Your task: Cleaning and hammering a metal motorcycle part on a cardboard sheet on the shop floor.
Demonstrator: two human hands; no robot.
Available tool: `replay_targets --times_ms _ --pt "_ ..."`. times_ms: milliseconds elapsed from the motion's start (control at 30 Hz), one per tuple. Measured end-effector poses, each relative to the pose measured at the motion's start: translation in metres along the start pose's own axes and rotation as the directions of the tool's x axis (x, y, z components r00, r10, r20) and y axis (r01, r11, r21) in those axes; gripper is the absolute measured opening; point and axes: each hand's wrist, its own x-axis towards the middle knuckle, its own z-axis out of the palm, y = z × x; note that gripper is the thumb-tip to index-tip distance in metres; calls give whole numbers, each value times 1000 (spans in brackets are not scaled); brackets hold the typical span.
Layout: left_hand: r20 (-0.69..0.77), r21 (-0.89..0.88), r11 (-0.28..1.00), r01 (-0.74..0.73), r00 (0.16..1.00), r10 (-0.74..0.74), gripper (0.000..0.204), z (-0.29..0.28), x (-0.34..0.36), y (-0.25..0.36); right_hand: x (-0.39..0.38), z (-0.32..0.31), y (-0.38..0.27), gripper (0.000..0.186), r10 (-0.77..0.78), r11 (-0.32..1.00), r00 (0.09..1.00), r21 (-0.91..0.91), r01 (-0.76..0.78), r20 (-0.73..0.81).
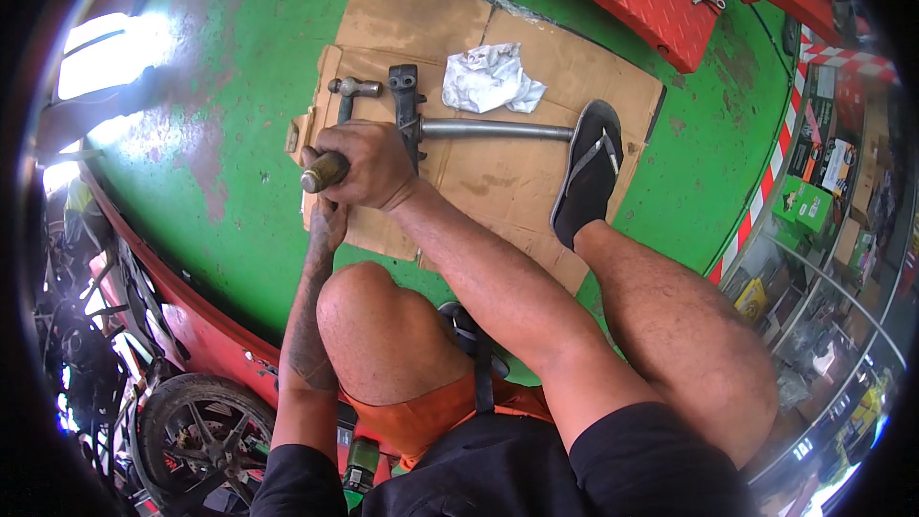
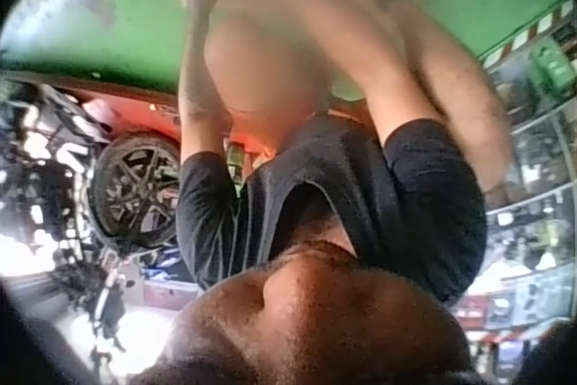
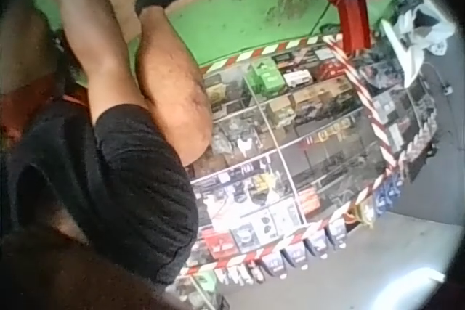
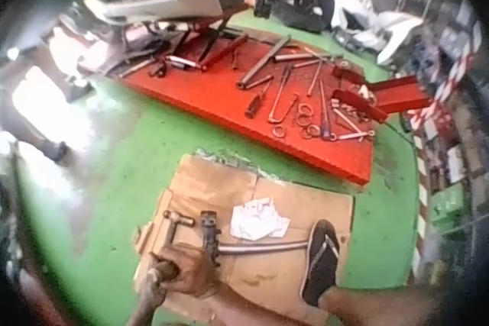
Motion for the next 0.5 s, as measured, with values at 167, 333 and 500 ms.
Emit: replay_targets --times_ms 167,333,500 --pt "-106 -322 907 -273 962 252 72 5 3 13 -6 4 -13 23 47 999 999 -11 -47 12" --pt "47 -21 990 -139 989 140 72 -5 2 11 -5 3 -6 22 91 995 996 -49 -91 9" --pt "239 103 985 139 958 -160 70 -7 2 -1 -4 3 -3 22 75 997 997 -24 -75 -2"
